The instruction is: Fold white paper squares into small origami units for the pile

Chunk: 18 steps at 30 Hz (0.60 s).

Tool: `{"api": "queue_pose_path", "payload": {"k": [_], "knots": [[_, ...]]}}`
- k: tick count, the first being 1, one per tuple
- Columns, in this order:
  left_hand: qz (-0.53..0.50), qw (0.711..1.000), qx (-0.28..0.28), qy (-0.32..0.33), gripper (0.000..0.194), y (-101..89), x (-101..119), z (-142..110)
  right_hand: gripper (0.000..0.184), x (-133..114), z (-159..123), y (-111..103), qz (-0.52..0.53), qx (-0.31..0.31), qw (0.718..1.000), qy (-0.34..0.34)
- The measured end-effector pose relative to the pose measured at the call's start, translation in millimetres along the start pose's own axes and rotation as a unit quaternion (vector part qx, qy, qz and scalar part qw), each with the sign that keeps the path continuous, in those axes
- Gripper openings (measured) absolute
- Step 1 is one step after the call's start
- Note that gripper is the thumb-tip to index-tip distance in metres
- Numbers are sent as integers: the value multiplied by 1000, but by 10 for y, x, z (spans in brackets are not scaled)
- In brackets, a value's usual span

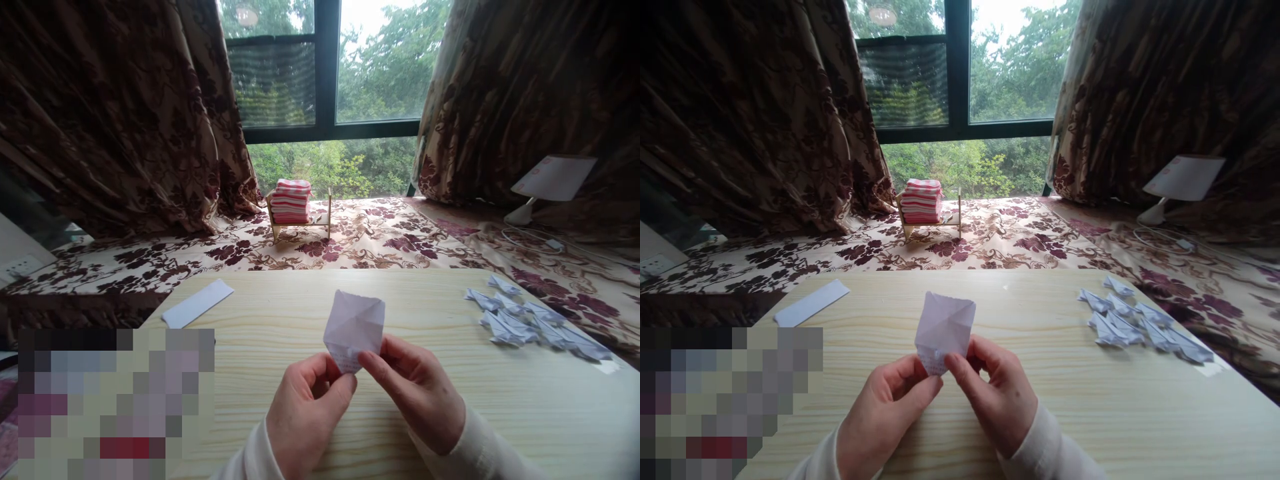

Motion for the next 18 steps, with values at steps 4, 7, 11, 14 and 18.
{"api": "queue_pose_path", "payload": {"k": [4,7,11,14,18], "knots": [[-14,1000,-16,8,16,18,-6,-24,36,1,11,-1,6,6,1000,4],[-51,998,-37,10,15,39,22,-28,34,-28,12,27,1,-12,1000,-9],[-56,997,-61,8,15,65,51,-12,33,-66,3,40,-12,-10,999,-31],[-29,998,-41,-23,17,47,30,-9,38,-29,16,18,-1,-12,1000,-16],[-11,998,-32,-44,20,35,21,-21,51,25,41,-51,7,-11,999,35]]}}
Point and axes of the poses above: each hand's wrist, its own z-axis towards the middle knuckle, its own y-axis out of the palm, x = y × z, the point moved 5 cm from there along z, towards the middle knuckle, and after that the axes turned 14 degrees about -x, right-handed, at the moved point
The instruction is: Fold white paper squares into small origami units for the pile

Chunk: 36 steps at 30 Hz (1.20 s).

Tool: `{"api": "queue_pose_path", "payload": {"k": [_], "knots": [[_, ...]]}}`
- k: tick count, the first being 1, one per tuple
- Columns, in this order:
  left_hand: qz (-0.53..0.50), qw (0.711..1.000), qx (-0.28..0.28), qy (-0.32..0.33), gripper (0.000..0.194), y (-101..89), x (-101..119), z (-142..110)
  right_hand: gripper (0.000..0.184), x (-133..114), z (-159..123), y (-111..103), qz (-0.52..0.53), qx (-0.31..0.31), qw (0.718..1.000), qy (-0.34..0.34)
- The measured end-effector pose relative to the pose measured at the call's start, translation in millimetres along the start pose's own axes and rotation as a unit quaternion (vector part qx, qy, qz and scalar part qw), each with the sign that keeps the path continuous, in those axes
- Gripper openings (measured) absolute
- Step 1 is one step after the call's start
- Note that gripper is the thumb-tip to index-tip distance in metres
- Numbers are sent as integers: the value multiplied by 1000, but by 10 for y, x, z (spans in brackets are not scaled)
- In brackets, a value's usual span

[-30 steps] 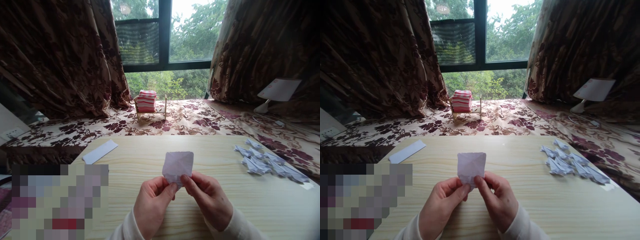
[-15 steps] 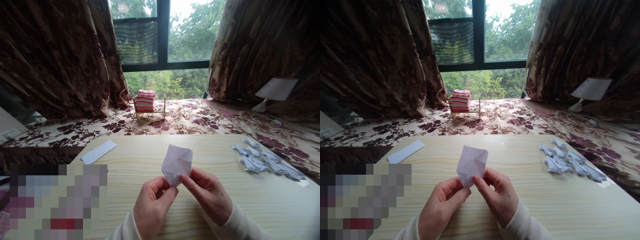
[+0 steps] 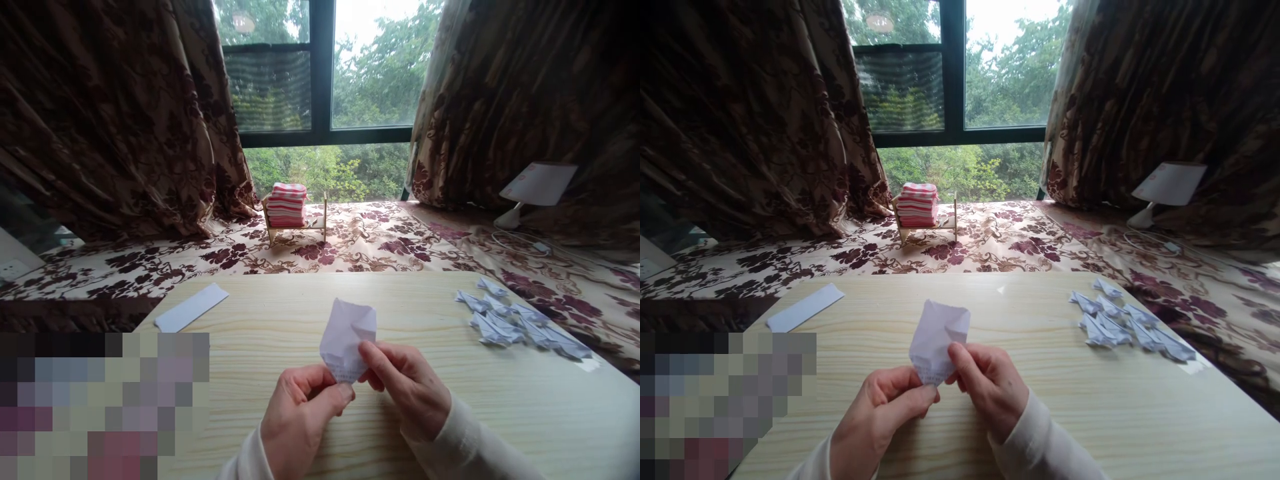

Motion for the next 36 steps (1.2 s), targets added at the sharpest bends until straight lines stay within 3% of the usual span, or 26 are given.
{"api": "queue_pose_path", "payload": {"k": [6,12,16,22,26,28,29,31,34,36], "knots": [[33,999,-41,5,18,60,22,-15,34,1,-10,106,75,-65,995,-11],[99,993,46,37,22,-47,48,-32,23,102,-24,149,153,-50,987,-25],[64,995,35,64,25,-74,57,-22,22,105,-23,171,165,-51,985,-25],[34,996,25,75,21,-45,-41,23,35,130,-25,136,139,49,989,0],[27,993,62,92,14,-183,22,46,42,120,-11,-23,68,29,997,33],[34,993,92,72,11,-313,54,60,38,58,-40,-184,2,32,999,5],[56,994,79,50,11,-350,56,79,37,40,-60,-243,-45,19,999,3],[72,995,68,32,12,-415,51,102,31,-29,-144,-378,-144,72,986,-50],[90,994,62,16,11,-431,-2,121,28,-84,-246,-306,-272,44,950,-143],[99,992,73,11,11,-409,-35,120,28,-64,-280,-215,-315,31,934,-168]]}}
Point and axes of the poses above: each hand's wrist, its own z-axis towards the middle knuckle, its own y-axis out of the palm, x = y × z, the point moved 5 cm from there along z, towards the middle knuckle, and after that the axes turned 14 degrees about -x, right-handed, at the moved point
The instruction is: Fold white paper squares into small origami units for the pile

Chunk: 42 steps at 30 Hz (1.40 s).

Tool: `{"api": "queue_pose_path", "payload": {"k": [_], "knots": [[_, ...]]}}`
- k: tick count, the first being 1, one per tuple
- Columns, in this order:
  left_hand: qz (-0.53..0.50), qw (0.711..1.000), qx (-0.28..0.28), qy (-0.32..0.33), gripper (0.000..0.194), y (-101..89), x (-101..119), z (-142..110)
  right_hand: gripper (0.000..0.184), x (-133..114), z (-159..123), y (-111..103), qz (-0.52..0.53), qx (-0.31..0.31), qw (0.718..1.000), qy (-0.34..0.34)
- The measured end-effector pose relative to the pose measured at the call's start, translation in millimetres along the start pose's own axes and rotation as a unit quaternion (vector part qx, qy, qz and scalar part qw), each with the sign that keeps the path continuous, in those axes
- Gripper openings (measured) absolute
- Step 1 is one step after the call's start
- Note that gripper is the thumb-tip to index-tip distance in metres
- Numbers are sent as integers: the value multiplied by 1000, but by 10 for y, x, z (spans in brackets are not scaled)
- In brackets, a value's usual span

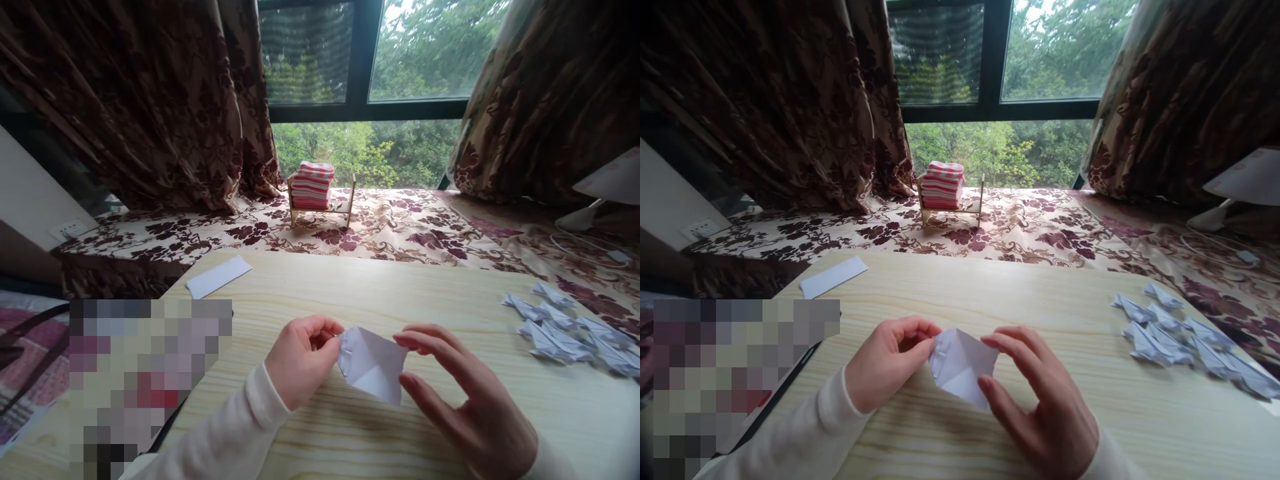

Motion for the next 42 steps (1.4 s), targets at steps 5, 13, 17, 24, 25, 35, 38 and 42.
{"api": "queue_pose_path", "payload": {"k": [5,13,17,24,25,35,38,42], "knots": [[-18,997,62,36,9,61,41,-72,37,152,-6,100,81,32,989,120],[232,972,-42,25,7,447,101,-289,19,225,104,36,177,9,973,150],[397,909,-80,93,13,516,170,-346,23,208,103,85,167,2,978,122],[498,813,-104,284,19,564,279,-323,28,177,89,105,115,-18,990,84],[512,809,-110,268,18,587,254,-316,28,196,92,63,92,-14,992,89],[535,807,-1,249,23,689,88,-424,41,240,51,86,-59,-110,982,139],[540,803,5,253,24,674,98,-435,30,168,45,140,-7,-99,987,127],[553,793,19,255,26,669,115,-434,19,115,45,164,47,-83,989,114]]}}
Point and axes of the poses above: each hand's wrist, its own z-axis towards the middle knuckle, its own y-axis out of the palm, x = y × z, the point moved 5 cm from there along z, towards the middle knuckle, and after that the axes turned 14 degrees about -x, right-handed, at the moved point
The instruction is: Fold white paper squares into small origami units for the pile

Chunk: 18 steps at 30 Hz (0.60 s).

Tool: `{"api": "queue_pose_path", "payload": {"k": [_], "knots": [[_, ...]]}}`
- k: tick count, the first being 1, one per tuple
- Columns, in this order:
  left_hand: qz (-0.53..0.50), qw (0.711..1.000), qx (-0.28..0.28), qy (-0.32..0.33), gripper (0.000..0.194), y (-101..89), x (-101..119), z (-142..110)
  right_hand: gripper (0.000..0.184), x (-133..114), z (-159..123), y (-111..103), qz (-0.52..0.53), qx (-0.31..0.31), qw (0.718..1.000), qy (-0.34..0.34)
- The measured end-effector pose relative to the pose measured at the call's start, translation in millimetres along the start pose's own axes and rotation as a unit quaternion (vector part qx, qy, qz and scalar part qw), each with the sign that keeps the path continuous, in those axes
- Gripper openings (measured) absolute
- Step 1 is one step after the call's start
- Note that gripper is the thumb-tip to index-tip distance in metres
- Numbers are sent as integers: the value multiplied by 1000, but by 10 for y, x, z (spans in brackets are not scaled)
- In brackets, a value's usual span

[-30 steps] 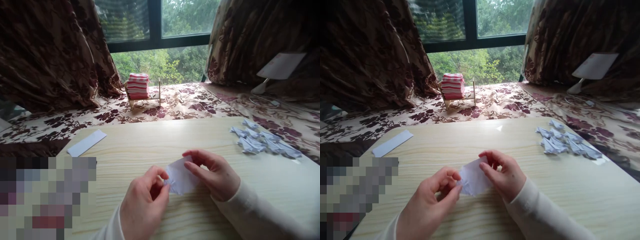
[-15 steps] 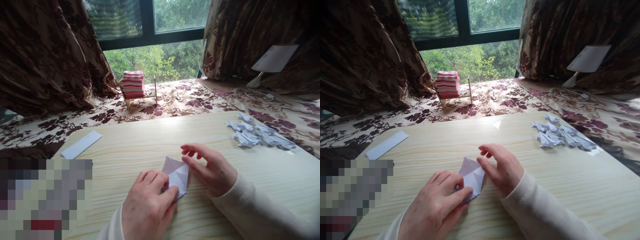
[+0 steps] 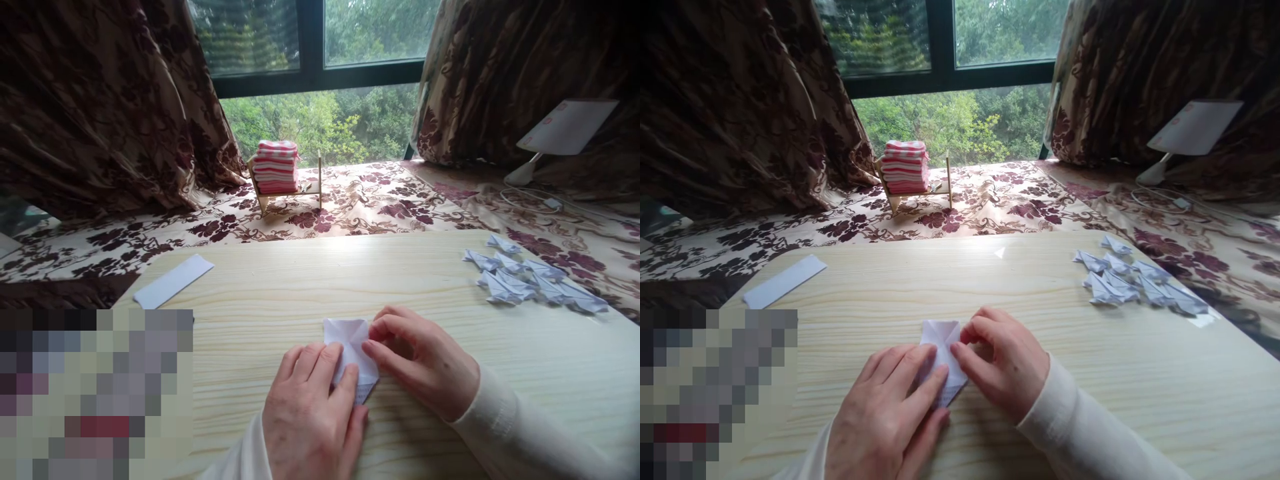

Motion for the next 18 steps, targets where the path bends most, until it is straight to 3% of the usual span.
{"api": "queue_pose_path", "payload": {"k": [5,11,18], "knots": [[-9,1000,-7,-1,29,25,-2,8,9,-55,-19,67,18,-9,999,-35],[-11,1000,-14,22,30,50,-5,3,19,-18,-2,69,-41,-2,998,-39],[-14,1000,-5,10,31,93,-6,15,14,-48,7,79,-75,-40,995,-47]]}}
Point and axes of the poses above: each hand's wrist, its own z-axis towards the middle knuckle, its own y-axis out of the palm, x = y × z, the point moved 5 cm from there along z, towards the middle knuckle, and after that the axes turned 14 degrees about -x, right-handed, at the moved point
